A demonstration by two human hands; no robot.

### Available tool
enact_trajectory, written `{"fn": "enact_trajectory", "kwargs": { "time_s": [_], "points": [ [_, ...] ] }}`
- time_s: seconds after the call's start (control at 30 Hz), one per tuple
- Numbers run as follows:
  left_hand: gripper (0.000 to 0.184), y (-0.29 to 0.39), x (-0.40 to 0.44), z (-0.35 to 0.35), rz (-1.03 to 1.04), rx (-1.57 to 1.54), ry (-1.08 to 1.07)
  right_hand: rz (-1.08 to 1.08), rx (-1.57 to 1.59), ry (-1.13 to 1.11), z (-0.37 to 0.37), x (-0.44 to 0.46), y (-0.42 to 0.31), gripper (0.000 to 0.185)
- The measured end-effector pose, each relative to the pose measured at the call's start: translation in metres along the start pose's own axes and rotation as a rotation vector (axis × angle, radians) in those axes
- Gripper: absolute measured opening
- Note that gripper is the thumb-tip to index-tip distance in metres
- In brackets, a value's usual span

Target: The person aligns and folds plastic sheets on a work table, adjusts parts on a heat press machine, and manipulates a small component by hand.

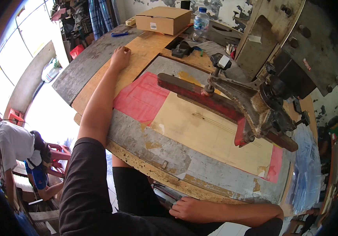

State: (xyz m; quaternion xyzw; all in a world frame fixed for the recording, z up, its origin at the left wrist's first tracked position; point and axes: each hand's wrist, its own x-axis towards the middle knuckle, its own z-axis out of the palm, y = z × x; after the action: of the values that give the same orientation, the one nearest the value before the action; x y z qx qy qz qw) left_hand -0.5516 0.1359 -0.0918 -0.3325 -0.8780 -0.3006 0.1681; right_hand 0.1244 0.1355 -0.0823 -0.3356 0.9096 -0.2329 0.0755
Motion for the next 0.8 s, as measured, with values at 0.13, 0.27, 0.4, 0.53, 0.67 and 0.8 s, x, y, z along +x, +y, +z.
{"fn": "enact_trajectory", "kwargs": {
  "time_s": [0.13, 0.27, 0.4, 0.53, 0.67, 0.8],
  "points": [
    [0.030, 0.0020, -0.0006, -0.0028, -0.011, -0.034, -0.030, -0.006, 0.000, 0.000, -0.0010, 0.0001, -0.0001, 0.008],
    [0.029, 0.0056, -0.0046, -0.0053, 0.012, 0.044, -0.034, -0.005, 0.000, 0.003, -0.0040, 0.0002, -0.0005, 0.008],
    [0.031, 0.0042, -0.0037, -0.0060, 0.025, 0.084, -0.046, -0.015, -0.006, -0.013, -0.0050, 0.0004, 0.0002, 0.009],
    [0.031, 0.0063, -0.0058, -0.0048, 0.027, 0.117, -0.043, -0.012, -0.005, -0.008, -0.0035, 0.0007, -0.0001, 0.008],
    [0.030, 0.0033, -0.0025, -0.0004, -0.001, 0.111, 0.021, -0.008, 0.001, -0.004, -0.0032, 0.0005, 0.0000, 0.007],
    [0.032, 0.0006, 0.0001, -0.0026, -0.127, -0.145, 0.059, -0.012, -0.022, 0.000, -0.0029, 0.0006, -0.0004, 0.007]
  ]
}}
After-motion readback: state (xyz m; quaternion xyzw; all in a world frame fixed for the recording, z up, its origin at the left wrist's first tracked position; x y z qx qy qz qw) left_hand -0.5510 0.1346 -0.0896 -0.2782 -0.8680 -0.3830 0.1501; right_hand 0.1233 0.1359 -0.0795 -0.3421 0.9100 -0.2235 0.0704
